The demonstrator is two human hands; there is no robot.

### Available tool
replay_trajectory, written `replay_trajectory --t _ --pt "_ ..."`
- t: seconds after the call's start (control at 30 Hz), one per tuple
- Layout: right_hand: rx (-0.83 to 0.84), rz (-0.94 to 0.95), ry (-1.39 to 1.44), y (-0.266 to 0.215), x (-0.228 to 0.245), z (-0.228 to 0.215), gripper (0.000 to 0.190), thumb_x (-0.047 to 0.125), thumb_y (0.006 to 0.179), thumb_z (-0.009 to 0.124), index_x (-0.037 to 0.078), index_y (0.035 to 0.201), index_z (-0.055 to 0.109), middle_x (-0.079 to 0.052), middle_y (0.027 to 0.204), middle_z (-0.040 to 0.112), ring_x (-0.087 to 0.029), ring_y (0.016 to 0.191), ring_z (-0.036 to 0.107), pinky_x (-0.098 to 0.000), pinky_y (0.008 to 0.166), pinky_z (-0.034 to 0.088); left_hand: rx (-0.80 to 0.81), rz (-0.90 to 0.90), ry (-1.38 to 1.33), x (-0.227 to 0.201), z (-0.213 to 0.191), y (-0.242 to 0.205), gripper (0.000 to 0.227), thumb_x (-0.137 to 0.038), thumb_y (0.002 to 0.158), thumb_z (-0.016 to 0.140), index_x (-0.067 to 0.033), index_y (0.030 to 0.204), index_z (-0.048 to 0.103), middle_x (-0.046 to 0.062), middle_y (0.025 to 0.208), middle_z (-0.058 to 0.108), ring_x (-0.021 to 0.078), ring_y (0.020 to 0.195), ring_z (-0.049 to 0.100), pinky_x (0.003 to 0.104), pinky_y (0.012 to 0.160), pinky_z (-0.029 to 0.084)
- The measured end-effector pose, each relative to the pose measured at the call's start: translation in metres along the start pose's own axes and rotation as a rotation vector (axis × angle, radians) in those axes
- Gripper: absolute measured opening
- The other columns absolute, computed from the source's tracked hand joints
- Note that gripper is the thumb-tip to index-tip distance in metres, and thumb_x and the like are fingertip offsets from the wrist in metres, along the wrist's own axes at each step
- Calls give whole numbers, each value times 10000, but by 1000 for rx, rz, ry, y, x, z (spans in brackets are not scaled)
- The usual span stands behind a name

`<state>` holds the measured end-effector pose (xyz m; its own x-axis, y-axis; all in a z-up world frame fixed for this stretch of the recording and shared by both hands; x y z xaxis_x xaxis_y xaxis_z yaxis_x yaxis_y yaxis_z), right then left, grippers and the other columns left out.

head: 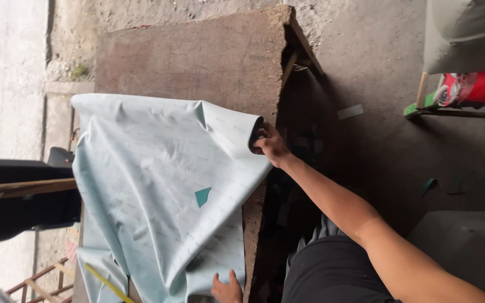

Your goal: The person spreads a large piece of light blue fabric on a wooden table, smooths it out, and uses a yellow measuring tape to measure its dimensions. They also handle a stack of teal fabric pieces and use a pencil to mark the fabric.

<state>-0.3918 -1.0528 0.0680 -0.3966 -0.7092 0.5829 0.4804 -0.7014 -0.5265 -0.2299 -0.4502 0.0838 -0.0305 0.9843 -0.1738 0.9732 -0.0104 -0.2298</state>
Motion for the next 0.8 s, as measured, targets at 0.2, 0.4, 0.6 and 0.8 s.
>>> replay_trajectory --t 0.2,0.4,0.6,0.8 --pt "-112 -10 -91 19 -18 9 389 -10 700 608 195 1030 590 -53 917 592 -211 745 601 -325 511 464 31 -61 -126 -84 14 -7 748 -451 925 673 -128 1559 445 209 1566 423 362 1471 409 537 1155 404" --pt "63 136 -45 8 -16 -6 428 29 710 604 133 1125 616 -85 917 636 -211 784 608 -322 606 437 15 -160 -253 -54 61 9 729 -493 935 654 -140 1542 458 193 1563 394 393 1402 484 520 1160 402" --pt "346 423 51 -37 20 5 450 -4 793 620 44 1239 591 -90 1061 661 -198 1055 616 -286 893 423 2 -433 -387 -66 84 18 809 -593 960 585 -144 1597 368 203 1580 354 441 1375 414 588 1069 438" --pt "539 683 90 -45 47 67 468 -76 836 624 -46 1300 571 -85 1117 669 -187 1221 638 -256 1074 436 -31 -405 -202 -103 110 28 981 -728 887 639 -195 1639 303 331 1586 239 507 1495 191 642 1134 263"
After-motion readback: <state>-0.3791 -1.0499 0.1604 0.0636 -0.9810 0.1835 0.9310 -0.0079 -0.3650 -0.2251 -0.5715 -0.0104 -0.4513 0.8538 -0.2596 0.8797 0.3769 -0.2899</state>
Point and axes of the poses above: each hand's wrist, its own y-axis towards the middle knuckle, its own z-axis out of the palm, x = y × z, the point moved 9 cm from there along y, towards the middle knuckle
